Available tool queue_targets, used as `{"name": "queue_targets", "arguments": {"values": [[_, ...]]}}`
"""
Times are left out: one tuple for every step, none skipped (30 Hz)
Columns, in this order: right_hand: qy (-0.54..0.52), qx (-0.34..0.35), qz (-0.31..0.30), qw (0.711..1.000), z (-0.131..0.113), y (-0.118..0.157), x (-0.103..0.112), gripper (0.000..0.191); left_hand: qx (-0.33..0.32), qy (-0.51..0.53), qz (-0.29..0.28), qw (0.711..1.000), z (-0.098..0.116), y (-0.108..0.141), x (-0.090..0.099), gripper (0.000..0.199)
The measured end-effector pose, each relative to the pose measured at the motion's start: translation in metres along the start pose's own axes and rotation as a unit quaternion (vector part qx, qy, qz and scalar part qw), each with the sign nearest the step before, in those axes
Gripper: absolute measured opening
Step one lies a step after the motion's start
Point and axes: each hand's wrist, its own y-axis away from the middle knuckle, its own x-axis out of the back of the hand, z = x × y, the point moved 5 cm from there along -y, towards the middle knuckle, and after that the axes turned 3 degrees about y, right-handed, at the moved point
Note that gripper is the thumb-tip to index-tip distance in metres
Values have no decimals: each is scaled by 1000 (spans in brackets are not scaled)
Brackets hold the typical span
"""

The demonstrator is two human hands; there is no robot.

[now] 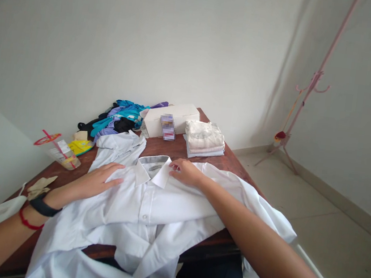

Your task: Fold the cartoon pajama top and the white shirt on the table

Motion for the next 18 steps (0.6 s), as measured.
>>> {"name": "queue_targets", "arguments": {"values": [[-1,-4,-1,1000,0,0,0,28,-16,20,-13,1000,14,1,-4,56],[-2,-6,-2,1000,0,0,0,28,-28,38,-27,999,26,0,-9,58],[-3,-6,-2,1000,-1,0,0,27,-34,53,-38,997,37,-2,-14,59],[-4,-6,-2,1000,-1,0,0,26,-36,64,-45,996,45,-6,-19,60],[-5,-5,-2,1000,-1,0,0,23,-31,73,-50,996,53,-11,-23,62],[-5,-4,-3,1000,-1,0,-1,19,-23,79,-51,995,59,-17,-28,64],[-4,-6,-2,1000,-1,0,-1,14,-13,84,-50,995,64,-25,-31,66],[-2,-9,0,1000,-2,0,0,10,-7,88,-47,995,70,-34,-35,68],[0,-13,4,1000,-2,0,0,9,-6,92,-44,995,75,-43,-37,69],[2,-17,9,1000,-3,1,1,11,-11,98,-42,994,81,-51,-40,69],[3,-20,14,1000,-3,1,2,13,-20,104,-41,994,87,-60,-42,68],[3,-23,18,1000,-3,2,3,14,-32,111,-41,992,92,-68,-46,67],[3,-24,20,999,-4,2,3,15,-43,119,-42,991,97,-74,-50,66],[2,-25,21,999,-4,2,3,16,-53,126,-40,990,99,-80,-55,66],[2,-25,21,999,-4,2,3,17,-63,133,-33,989,101,-85,-60,66],[2,-24,20,1000,-3,2,3,18,-69,141,-18,987,101,-88,-66,67],[2,-22,19,1000,-3,2,2,18,-74,148,2,986,99,-90,-71,66],[3,-20,18,1000,-2,2,1,19,-78,154,23,985,97,-92,-76,65]]}}
